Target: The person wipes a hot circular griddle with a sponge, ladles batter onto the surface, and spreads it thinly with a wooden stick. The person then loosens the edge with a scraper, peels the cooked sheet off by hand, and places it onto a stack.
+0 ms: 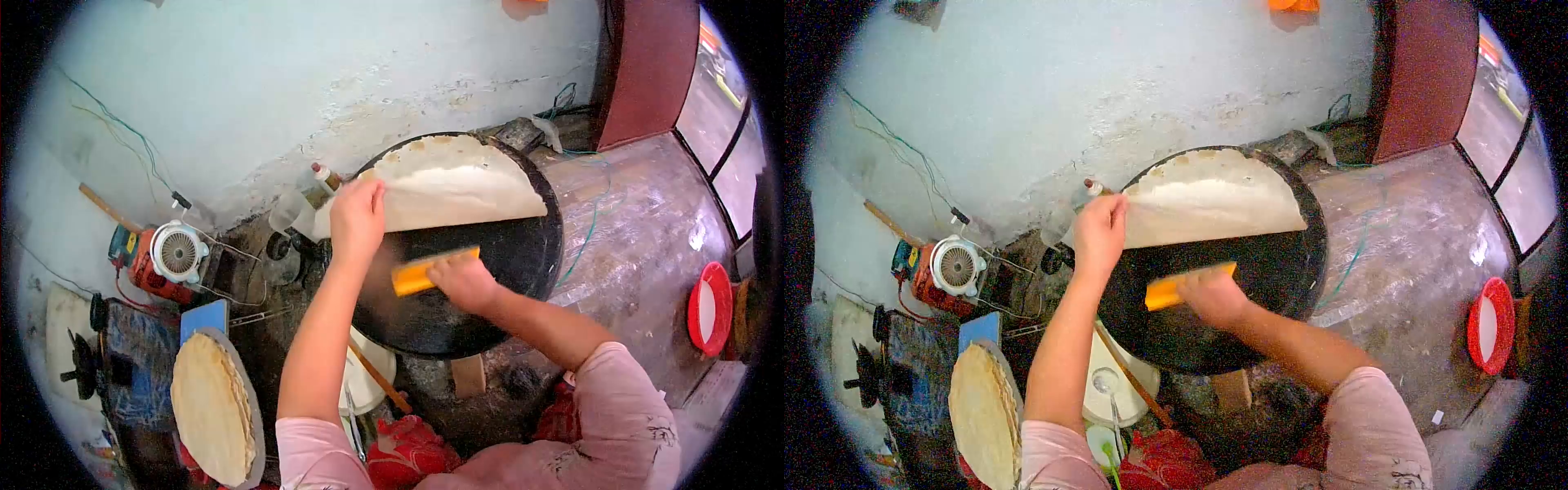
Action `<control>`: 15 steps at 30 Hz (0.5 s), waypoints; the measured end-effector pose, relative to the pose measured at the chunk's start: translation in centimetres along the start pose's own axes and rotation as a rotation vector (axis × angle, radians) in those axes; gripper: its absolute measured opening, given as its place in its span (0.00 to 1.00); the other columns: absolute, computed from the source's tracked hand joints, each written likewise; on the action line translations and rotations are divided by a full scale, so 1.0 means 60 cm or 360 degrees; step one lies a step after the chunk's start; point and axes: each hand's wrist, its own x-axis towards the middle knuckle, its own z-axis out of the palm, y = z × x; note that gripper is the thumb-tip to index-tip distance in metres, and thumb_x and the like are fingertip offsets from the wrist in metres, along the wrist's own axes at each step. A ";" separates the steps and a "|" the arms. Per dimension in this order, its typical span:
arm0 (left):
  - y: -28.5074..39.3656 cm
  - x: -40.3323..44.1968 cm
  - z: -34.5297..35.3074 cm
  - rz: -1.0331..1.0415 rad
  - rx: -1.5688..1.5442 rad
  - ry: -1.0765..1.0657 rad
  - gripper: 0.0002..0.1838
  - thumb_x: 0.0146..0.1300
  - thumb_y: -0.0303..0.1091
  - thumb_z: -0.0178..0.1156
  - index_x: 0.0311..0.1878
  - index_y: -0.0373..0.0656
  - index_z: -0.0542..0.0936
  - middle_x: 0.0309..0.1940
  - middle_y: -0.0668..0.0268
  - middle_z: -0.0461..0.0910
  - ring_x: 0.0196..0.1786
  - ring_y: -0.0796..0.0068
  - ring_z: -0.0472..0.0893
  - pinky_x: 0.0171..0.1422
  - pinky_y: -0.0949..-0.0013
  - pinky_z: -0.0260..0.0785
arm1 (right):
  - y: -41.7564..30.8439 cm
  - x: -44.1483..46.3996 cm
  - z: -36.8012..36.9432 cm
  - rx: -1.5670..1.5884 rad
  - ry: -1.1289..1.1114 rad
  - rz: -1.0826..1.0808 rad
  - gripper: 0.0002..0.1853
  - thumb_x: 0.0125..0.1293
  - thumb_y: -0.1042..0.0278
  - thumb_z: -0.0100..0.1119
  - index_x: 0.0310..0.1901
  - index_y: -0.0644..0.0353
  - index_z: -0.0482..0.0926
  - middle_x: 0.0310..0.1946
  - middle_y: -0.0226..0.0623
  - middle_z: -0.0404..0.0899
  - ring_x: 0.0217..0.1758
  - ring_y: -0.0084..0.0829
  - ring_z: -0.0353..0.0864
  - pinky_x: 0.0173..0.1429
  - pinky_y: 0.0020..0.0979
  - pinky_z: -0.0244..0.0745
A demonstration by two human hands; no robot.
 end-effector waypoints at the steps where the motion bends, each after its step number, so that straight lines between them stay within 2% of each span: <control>1: 0.003 0.017 -0.001 -0.0009 0.0036 -0.0007 0.05 0.55 0.28 0.56 0.33 0.38 0.77 0.30 0.56 0.77 0.37 0.54 0.75 0.41 0.59 0.67 | 0.018 0.023 0.020 -0.0164 0.0184 0.0038 0.04 0.51 0.68 0.51 0.29 0.57 0.72 0.26 0.37 0.74 0.28 0.38 0.76 0.32 0.37 0.73; 3: -0.002 0.046 0.010 0.0088 -0.0081 0.0107 0.04 0.55 0.27 0.56 0.34 0.39 0.77 0.30 0.57 0.76 0.38 0.54 0.75 0.42 0.59 0.67 | 0.066 0.064 0.048 -0.0070 0.0223 0.0136 0.04 0.53 0.68 0.50 0.29 0.56 0.72 0.26 0.37 0.75 0.31 0.37 0.78 0.34 0.38 0.73; 4: 0.005 0.058 0.005 0.0154 -0.0086 0.0158 0.04 0.55 0.26 0.56 0.33 0.39 0.77 0.30 0.57 0.76 0.38 0.55 0.75 0.42 0.59 0.67 | 0.088 0.076 0.056 -0.0087 0.0116 0.0255 0.04 0.53 0.69 0.50 0.31 0.57 0.73 0.28 0.37 0.75 0.32 0.38 0.78 0.35 0.38 0.73; 5: 0.013 0.066 -0.001 0.0218 -0.0089 0.0206 0.04 0.54 0.25 0.56 0.33 0.39 0.77 0.30 0.57 0.76 0.37 0.55 0.75 0.42 0.60 0.67 | 0.112 0.083 0.061 -0.0248 0.0089 0.0292 0.05 0.53 0.69 0.50 0.32 0.57 0.74 0.29 0.38 0.76 0.33 0.38 0.78 0.36 0.38 0.73; 6: 0.021 0.068 -0.008 0.0305 -0.0033 0.0270 0.04 0.53 0.23 0.56 0.33 0.38 0.76 0.32 0.59 0.77 0.37 0.56 0.74 0.41 0.61 0.68 | 0.145 0.077 0.085 -0.0264 0.0249 0.0273 0.05 0.52 0.71 0.49 0.32 0.56 0.72 0.27 0.35 0.74 0.30 0.36 0.78 0.33 0.36 0.73; 7: 0.028 0.065 -0.020 0.0298 -0.0031 0.0267 0.04 0.53 0.23 0.56 0.33 0.38 0.76 0.32 0.59 0.77 0.37 0.56 0.74 0.41 0.61 0.68 | 0.176 0.067 0.106 -0.0272 0.0425 0.0401 0.04 0.52 0.72 0.49 0.31 0.55 0.72 0.26 0.34 0.74 0.29 0.37 0.78 0.32 0.36 0.74; 8: 0.036 0.055 -0.033 0.0351 -0.0031 0.0314 0.04 0.54 0.23 0.57 0.34 0.38 0.77 0.32 0.58 0.77 0.37 0.56 0.75 0.41 0.62 0.68 | 0.194 0.054 0.089 -0.0370 0.0236 0.0512 0.03 0.52 0.72 0.48 0.29 0.54 0.72 0.26 0.34 0.75 0.29 0.37 0.78 0.31 0.36 0.74; 9: 0.042 0.041 -0.044 0.0406 -0.0035 0.0364 0.04 0.55 0.23 0.58 0.35 0.38 0.77 0.32 0.57 0.77 0.36 0.57 0.76 0.40 0.62 0.68 | 0.206 0.032 0.071 -0.0493 0.0332 0.0590 0.05 0.53 0.72 0.48 0.30 0.54 0.74 0.28 0.36 0.76 0.30 0.37 0.78 0.32 0.36 0.74; 10: 0.045 0.021 -0.056 0.0539 -0.0014 0.0432 0.05 0.53 0.20 0.58 0.34 0.36 0.76 0.34 0.56 0.77 0.38 0.55 0.76 0.43 0.62 0.69 | 0.246 0.006 0.079 -0.0546 0.0125 0.0837 0.07 0.55 0.73 0.47 0.33 0.55 0.75 0.29 0.38 0.77 0.32 0.39 0.79 0.33 0.37 0.75; 11: 0.046 -0.009 -0.064 0.0530 -0.0002 0.0414 0.06 0.52 0.19 0.57 0.35 0.35 0.77 0.36 0.55 0.77 0.40 0.54 0.76 0.46 0.61 0.69 | 0.283 -0.041 0.076 -0.0546 0.0147 0.0780 0.12 0.60 0.69 0.43 0.40 0.57 0.76 0.37 0.42 0.78 0.41 0.45 0.78 0.42 0.43 0.73; 13: 0.039 -0.090 -0.073 0.0499 0.0073 0.0332 0.11 0.48 0.16 0.56 0.37 0.36 0.78 0.37 0.55 0.78 0.42 0.55 0.77 0.50 0.60 0.69 | 0.323 -0.127 0.049 0.0197 0.0470 0.1163 0.10 0.57 0.67 0.49 0.39 0.54 0.78 0.38 0.38 0.78 0.38 0.39 0.78 0.40 0.38 0.73; 14: 0.033 -0.134 -0.070 0.0411 0.0024 0.0269 0.13 0.47 0.15 0.56 0.38 0.37 0.78 0.38 0.55 0.78 0.43 0.55 0.77 0.50 0.59 0.69 | 0.312 -0.148 0.000 -0.0374 0.0419 0.0993 0.12 0.55 0.68 0.51 0.42 0.53 0.77 0.38 0.36 0.78 0.36 0.37 0.78 0.39 0.37 0.73; 15: 0.032 -0.176 -0.070 0.0323 0.0096 0.0165 0.13 0.46 0.16 0.56 0.38 0.37 0.78 0.38 0.56 0.78 0.44 0.55 0.77 0.51 0.59 0.69 | 0.319 -0.178 -0.018 -0.0502 0.0374 0.1035 0.14 0.55 0.69 0.51 0.45 0.51 0.75 0.37 0.37 0.78 0.34 0.38 0.78 0.37 0.38 0.73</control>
